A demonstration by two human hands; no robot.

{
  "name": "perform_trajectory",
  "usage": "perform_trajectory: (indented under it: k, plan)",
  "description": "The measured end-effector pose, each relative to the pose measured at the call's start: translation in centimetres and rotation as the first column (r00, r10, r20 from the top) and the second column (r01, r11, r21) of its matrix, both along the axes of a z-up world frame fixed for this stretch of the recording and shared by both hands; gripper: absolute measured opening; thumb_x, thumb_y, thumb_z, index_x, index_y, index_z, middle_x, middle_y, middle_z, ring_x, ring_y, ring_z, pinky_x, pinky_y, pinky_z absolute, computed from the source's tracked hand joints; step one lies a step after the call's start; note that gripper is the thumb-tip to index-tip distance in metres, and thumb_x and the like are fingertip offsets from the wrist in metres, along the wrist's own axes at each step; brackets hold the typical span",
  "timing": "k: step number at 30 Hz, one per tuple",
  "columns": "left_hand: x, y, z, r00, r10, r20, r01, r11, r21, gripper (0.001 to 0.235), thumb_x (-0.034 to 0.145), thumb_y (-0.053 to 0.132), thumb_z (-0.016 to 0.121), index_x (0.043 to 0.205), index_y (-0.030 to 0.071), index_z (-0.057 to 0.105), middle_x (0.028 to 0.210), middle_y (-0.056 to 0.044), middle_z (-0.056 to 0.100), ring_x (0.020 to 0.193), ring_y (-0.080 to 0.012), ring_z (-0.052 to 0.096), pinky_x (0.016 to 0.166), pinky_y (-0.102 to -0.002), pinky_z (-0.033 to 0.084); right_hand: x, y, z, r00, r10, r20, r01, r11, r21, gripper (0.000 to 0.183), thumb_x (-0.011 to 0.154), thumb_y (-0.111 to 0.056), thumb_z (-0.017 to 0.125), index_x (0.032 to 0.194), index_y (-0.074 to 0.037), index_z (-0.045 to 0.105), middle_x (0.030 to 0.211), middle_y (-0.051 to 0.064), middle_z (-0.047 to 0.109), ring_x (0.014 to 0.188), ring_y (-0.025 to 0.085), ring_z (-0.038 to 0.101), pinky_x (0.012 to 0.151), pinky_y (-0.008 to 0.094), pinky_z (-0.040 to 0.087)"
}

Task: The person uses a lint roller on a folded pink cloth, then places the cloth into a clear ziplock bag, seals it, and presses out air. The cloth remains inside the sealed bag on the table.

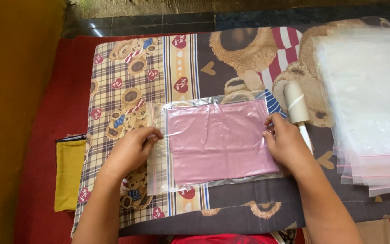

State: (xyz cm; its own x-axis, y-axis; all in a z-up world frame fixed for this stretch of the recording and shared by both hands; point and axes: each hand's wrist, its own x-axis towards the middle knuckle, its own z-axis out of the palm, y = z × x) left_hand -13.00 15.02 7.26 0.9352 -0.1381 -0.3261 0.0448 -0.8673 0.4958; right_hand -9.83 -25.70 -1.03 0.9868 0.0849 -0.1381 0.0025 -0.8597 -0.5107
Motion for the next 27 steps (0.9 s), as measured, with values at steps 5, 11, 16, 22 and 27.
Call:
perform_trajectory:
  k: [5, 11, 16, 22, 27]
  plan:
    - [-0.7, -0.1, -0.7, 1.0, 0.025, 0.011, -0.026, 0.999, 0.038, 0.02, 0.096, 0.025, 0.061, 0.114, 0.024, 0.071, 0.098, -0.014, 0.077, 0.099, -0.041, 0.071, 0.086, -0.052, 0.056, -1.0, 1.2, 1.1, 0.996, -0.073, 0.053, 0.073, 0.997, 0.008, 0.034, 0.092, -0.013, 0.069, 0.125, -0.015, 0.059, 0.092, 0.022, 0.074, 0.089, 0.041, 0.074, 0.08, 0.052, 0.058]
    - [-1.4, 0.0, -0.8, 0.999, 0.042, 0.009, -0.042, 0.999, 0.033, 0.024, 0.094, 0.028, 0.065, 0.118, 0.025, 0.07, 0.088, -0.016, 0.076, 0.092, -0.0416, 0.072, 0.081, -0.052, 0.057, -1.4, 1.2, -0.4, 0.979, -0.053, 0.195, 0.064, 0.997, -0.049, 0.041, 0.094, -0.015, 0.068, 0.134, -0.018, 0.06, 0.093, 0.021, 0.073, 0.094, 0.042, 0.073, 0.083, 0.053, 0.058]
    - [-2.0, 0.1, -0.3, 0.998, 0.051, 0.03, -0.051, 0.999, -0.011, 0.023, 0.093, 0.024, 0.066, 0.114, 0.024, 0.073, 0.087, -0.02, 0.076, 0.092, -0.0444, 0.071, 0.081, -0.053, 0.056, -1.6, 1.1, -1.0, 0.956, -0.069, 0.285, 0.06, 0.997, 0.04, 0.038, 0.092, -0.012, 0.073, 0.128, -0.015, 0.063, 0.083, 0.017, 0.071, 0.083, 0.04, 0.072, 0.077, 0.05, 0.057]
    - [-2.6, -0.4, 1.3, 0.999, 0.038, 0.001, -0.038, 0.994, -0.106, 0.023, 0.093, 0.019, 0.065, 0.113, 0.016, 0.075, 0.087, -0.023, 0.078, 0.091, -0.0461, 0.072, 0.083, -0.054, 0.056, -2.8, 0.8, 0.2, 0.94, -0.152, 0.305, 0.109, 0.982, 0.154, 0.033, 0.093, -0.012, 0.075, 0.125, -0.017, 0.068, 0.081, 0.013, 0.072, 0.077, 0.035, 0.071, 0.071, 0.045, 0.057]
    - [-3.9, 0.0, 0.9, 0.995, 0.003, -0.104, -0.038, 0.94, -0.339, 0.024, 0.09, 0.014, 0.068, 0.106, 0.007, 0.084, 0.084, -0.024, 0.083, 0.081, -0.0418, 0.077, 0.08, -0.05, 0.058, -5.9, 0.1, 3.8, 0.931, -0.25, 0.266, 0.154, 0.93, 0.334, 0.028, 0.092, -0.008, 0.075, 0.119, -0.016, 0.072, 0.085, 0.016, 0.074, 0.073, 0.032, 0.073, 0.061, 0.038, 0.059]
